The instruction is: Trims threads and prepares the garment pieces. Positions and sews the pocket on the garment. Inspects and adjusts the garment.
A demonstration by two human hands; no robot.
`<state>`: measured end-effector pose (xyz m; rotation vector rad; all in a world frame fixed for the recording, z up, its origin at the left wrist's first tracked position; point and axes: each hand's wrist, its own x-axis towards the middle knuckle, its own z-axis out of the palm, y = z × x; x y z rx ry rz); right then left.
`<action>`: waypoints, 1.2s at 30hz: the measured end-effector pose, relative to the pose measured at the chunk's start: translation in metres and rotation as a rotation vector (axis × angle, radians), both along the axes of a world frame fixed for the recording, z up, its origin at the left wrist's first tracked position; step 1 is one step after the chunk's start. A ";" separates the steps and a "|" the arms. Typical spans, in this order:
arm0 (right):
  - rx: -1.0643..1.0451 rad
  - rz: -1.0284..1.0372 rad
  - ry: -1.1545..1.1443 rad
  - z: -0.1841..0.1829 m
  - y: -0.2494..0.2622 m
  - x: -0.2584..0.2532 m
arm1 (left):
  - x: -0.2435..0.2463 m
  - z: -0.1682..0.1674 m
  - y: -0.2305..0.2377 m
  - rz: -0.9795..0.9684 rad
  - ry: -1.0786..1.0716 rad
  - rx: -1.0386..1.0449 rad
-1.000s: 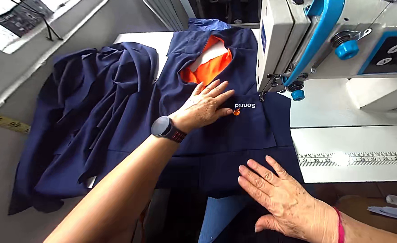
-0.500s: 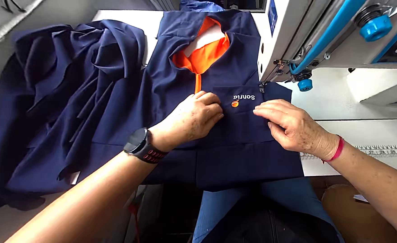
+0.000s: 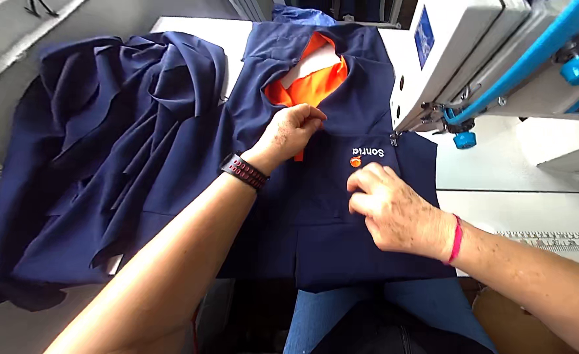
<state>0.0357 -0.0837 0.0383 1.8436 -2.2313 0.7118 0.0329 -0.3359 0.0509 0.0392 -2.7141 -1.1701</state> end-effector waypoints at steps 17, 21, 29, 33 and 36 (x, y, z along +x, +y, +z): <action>-0.024 -0.007 -0.099 0.010 -0.007 0.009 | -0.007 0.004 0.000 -0.118 -0.135 -0.179; 0.097 -0.087 -0.030 0.002 0.002 -0.022 | -0.006 0.001 0.000 -0.101 -0.107 -0.171; 0.114 -0.151 0.080 -0.016 -0.014 -0.040 | -0.007 -0.001 0.001 -0.075 -0.069 -0.180; 0.106 -0.129 0.120 -0.035 -0.016 -0.041 | 0.002 0.011 -0.003 0.014 0.144 -0.167; 0.108 -0.139 0.121 -0.033 -0.016 -0.041 | 0.020 0.018 0.007 -0.204 0.148 -0.273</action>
